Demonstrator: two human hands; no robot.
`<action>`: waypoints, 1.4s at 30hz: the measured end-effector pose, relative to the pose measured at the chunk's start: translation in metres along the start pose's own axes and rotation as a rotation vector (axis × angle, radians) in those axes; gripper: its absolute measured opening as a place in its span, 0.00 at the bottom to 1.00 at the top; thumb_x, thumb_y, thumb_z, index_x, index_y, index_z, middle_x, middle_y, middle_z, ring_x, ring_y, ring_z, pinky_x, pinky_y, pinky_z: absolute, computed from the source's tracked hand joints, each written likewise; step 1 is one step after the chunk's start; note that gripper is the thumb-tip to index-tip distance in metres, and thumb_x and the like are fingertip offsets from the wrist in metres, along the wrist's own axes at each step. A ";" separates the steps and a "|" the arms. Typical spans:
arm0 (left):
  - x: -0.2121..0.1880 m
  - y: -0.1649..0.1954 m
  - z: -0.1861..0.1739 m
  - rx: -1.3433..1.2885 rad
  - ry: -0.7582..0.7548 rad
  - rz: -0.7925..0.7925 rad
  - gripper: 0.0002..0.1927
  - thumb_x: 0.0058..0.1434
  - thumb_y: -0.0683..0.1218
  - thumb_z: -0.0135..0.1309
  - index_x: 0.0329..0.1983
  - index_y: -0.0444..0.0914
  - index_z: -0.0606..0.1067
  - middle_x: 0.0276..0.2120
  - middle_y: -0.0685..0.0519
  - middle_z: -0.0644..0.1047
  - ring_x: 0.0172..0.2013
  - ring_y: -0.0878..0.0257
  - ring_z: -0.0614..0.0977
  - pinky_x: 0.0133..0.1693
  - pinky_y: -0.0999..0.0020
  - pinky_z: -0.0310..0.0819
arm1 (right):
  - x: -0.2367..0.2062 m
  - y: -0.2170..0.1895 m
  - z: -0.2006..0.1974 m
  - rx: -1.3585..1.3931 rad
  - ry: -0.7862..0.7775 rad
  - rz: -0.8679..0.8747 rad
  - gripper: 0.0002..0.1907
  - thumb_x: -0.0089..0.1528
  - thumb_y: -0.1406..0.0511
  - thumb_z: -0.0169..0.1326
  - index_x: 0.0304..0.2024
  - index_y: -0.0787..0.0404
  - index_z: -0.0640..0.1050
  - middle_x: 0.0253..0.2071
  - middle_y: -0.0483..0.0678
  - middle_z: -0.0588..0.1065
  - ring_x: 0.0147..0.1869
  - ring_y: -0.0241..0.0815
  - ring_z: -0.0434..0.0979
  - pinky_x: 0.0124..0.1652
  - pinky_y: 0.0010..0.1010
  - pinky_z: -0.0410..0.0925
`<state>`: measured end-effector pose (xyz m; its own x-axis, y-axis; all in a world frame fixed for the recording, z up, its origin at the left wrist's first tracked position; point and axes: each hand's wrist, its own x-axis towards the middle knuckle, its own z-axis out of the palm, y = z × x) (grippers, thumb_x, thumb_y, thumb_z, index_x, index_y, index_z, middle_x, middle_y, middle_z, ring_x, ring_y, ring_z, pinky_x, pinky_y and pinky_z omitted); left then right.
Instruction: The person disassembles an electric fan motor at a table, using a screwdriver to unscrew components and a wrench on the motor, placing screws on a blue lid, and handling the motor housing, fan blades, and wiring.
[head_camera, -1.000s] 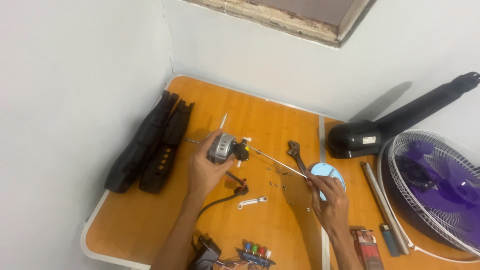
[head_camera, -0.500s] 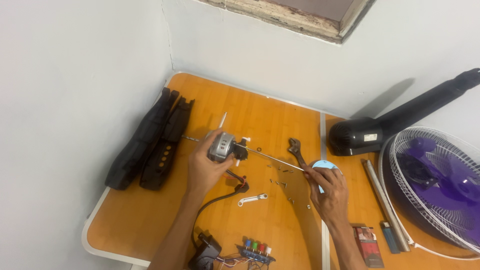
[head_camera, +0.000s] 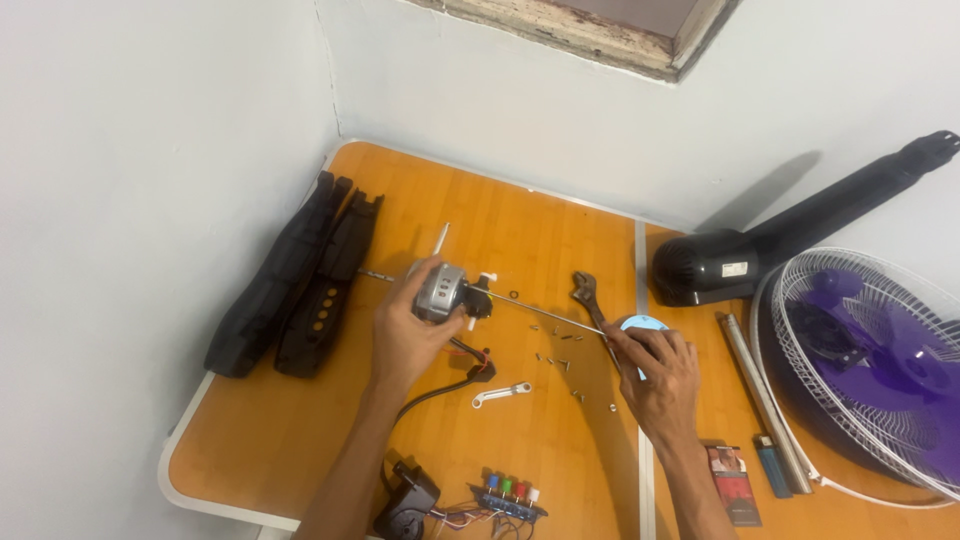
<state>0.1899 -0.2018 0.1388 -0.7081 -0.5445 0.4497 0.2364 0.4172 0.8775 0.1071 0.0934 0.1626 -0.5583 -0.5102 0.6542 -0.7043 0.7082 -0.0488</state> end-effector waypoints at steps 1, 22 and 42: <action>0.000 0.000 0.000 0.005 0.001 0.002 0.33 0.46 0.37 0.69 0.58 0.37 0.75 0.51 0.47 0.80 0.49 0.57 0.84 0.47 0.65 0.80 | 0.000 0.000 0.000 -0.002 0.000 -0.001 0.17 0.58 0.69 0.64 0.49 0.49 0.85 0.37 0.40 0.78 0.42 0.42 0.72 0.40 0.36 0.61; -0.002 0.004 -0.006 -0.014 -0.084 0.036 0.33 0.47 0.39 0.68 0.59 0.38 0.75 0.56 0.45 0.78 0.52 0.55 0.83 0.47 0.65 0.82 | -0.002 0.028 -0.006 0.511 -0.408 0.523 0.12 0.55 0.64 0.67 0.35 0.66 0.82 0.26 0.47 0.82 0.29 0.32 0.81 0.30 0.27 0.73; -0.005 0.000 -0.002 0.016 -0.128 -0.032 0.34 0.46 0.40 0.68 0.60 0.38 0.75 0.57 0.46 0.77 0.53 0.53 0.83 0.48 0.63 0.83 | -0.006 0.047 0.003 0.675 -0.751 0.672 0.15 0.54 0.61 0.67 0.32 0.67 0.79 0.22 0.41 0.78 0.25 0.32 0.76 0.26 0.30 0.68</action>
<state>0.1950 -0.2008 0.1372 -0.7946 -0.4604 0.3958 0.2026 0.4135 0.8877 0.0761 0.1280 0.1538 -0.8580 -0.4529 -0.2425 -0.1378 0.6576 -0.7407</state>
